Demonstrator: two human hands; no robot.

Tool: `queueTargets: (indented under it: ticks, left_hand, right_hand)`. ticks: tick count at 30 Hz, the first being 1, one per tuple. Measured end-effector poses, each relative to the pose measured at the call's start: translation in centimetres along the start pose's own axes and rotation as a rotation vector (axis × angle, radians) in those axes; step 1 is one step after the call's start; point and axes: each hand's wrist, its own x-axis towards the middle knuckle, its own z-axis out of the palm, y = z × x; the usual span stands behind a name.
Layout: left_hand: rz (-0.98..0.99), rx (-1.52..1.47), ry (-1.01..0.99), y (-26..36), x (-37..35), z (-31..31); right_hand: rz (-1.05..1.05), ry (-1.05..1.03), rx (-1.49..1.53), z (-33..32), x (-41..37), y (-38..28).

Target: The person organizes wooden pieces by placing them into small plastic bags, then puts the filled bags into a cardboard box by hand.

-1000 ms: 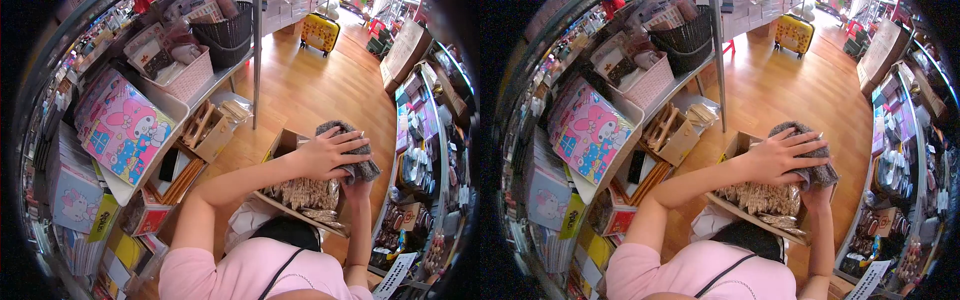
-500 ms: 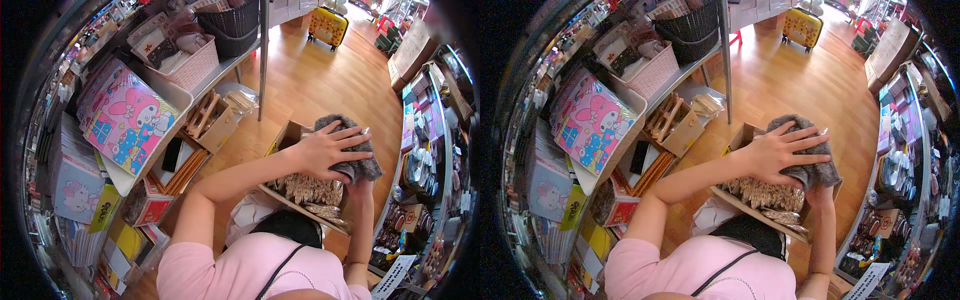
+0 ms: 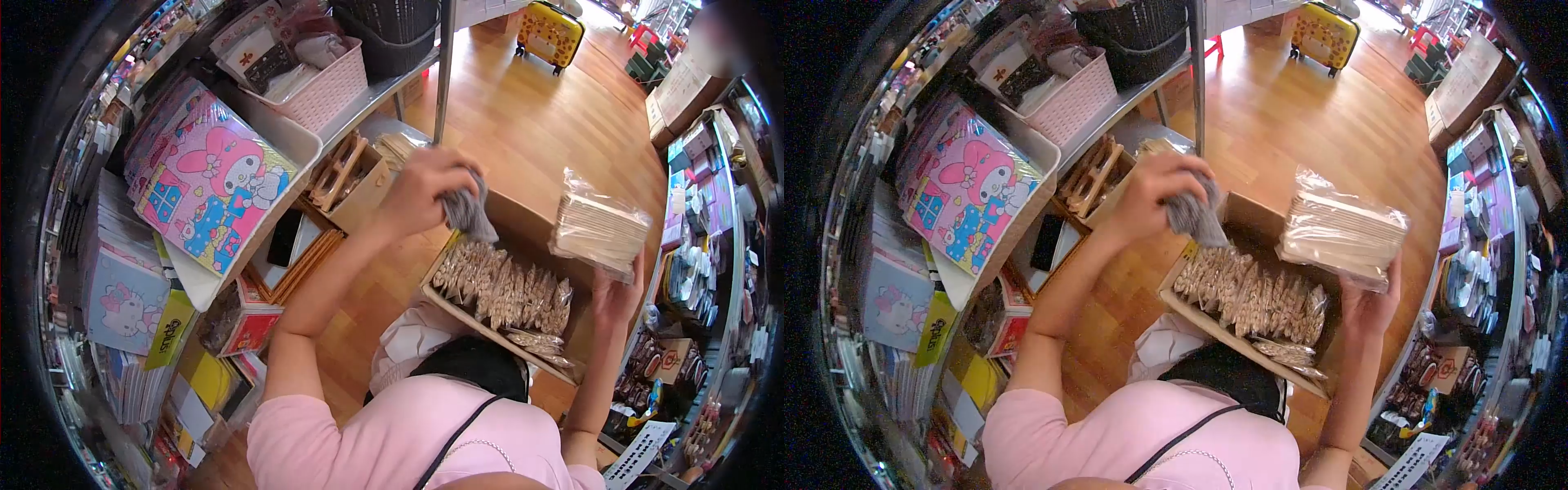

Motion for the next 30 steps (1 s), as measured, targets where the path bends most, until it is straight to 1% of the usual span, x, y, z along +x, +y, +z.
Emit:
queueTargets:
  ticks: [1, 3, 4, 6, 7, 9, 11, 12, 13, 14, 16, 17, 18, 20, 21, 23, 24, 26, 27, 29, 30]
  left_hand:
    - [-0.005, 0.001, 0.000, 0.6, 0.3, -0.9]
    - [-0.252, 0.195, 0.005, 2.0, 1.2, -2.4]
    - [-0.255, 0.193, 0.007, 2.1, 1.2, -2.3]
    - [-0.316, -0.169, -0.001, 2.2, 1.4, -1.7]
    - [-0.317, -0.173, 0.000, 2.3, 1.5, -1.2]
    - [-0.357, -0.310, -0.133, 3.1, 1.8, 0.0]
    - [-0.396, -0.349, -0.153, 6.0, 2.9, -0.4]
    - [-0.426, -0.380, -0.173, 6.9, 3.2, -0.6]
    - [-0.476, -0.451, -0.168, 6.7, 3.2, -0.4]
    - [-0.481, -0.461, -0.172, 6.4, 3.0, -0.1]
    - [-0.532, -0.600, -0.169, 5.3, 2.4, 0.5]
    - [-0.572, -0.664, -0.261, 4.6, 2.3, 0.8]
    - [-0.576, -0.672, -0.264, 4.2, 1.9, 1.1]
    - [-0.590, -0.887, -0.274, 3.3, 1.0, 1.8]
    - [-0.594, -0.897, -0.279, 3.0, 0.7, 1.9]
    - [-0.736, -0.986, -0.053, 2.3, 0.0, 1.9]
    - [-0.738, -0.995, -0.056, 1.7, -0.4, 2.4]
    - [-1.042, -1.214, 0.672, -0.2, -1.6, 4.0]
    - [-1.048, -1.219, 0.667, -2.1, -2.5, 5.1]
    - [-1.109, -1.301, 0.914, -7.5, -5.2, 8.4]
    - [-1.115, -1.307, 0.912, -10.0, -7.0, 10.6]
  right_hand:
    - [-0.009, -0.015, -0.017, -0.1, 0.0, 0.1]
    - [-0.015, -0.027, -0.036, -0.3, -0.2, 0.4]
    - [-0.002, -0.030, -0.043, -0.3, -0.4, 0.6]
    - [0.011, -0.031, -0.056, 0.3, -0.6, 0.9]
    - [0.005, -0.018, -0.057, 1.0, -0.9, 1.1]
    - [0.004, 0.003, -0.061, 1.2, -1.1, 1.4]
    - [0.097, -0.208, 0.000, 0.7, -1.3, 1.6]
    - [0.101, -0.196, -0.004, 0.7, -1.5, 1.6]
    - [0.097, -0.192, -0.017, 0.7, -1.6, 1.7]
    - [0.091, -0.188, -0.030, 0.7, -1.7, 1.7]
    - [0.095, -0.195, -0.055, 0.5, -1.9, 2.0]
    - [0.095, -0.215, -0.077, 0.5, -2.0, 2.1]
    - [0.098, -0.207, -0.079, 0.8, -2.0, 2.3]
    - [0.091, -0.158, -0.161, 1.6, -2.2, 2.7]
    - [0.094, -0.148, -0.164, 1.8, -2.1, 3.0]
    - [0.035, -0.122, -0.214, 2.1, -1.8, 3.5]
    - [0.036, -0.113, -0.218, 2.5, -1.6, 3.4]
    - [-0.024, -0.250, -0.632, 3.7, -1.2, 2.8]
    - [-0.083, -0.142, -0.642, 3.8, -1.3, 3.0]
    - [-0.091, -0.118, -0.658, 2.6, -1.3, 2.4]
    - [-0.103, -0.101, -0.672, 2.1, -1.3, 2.1]
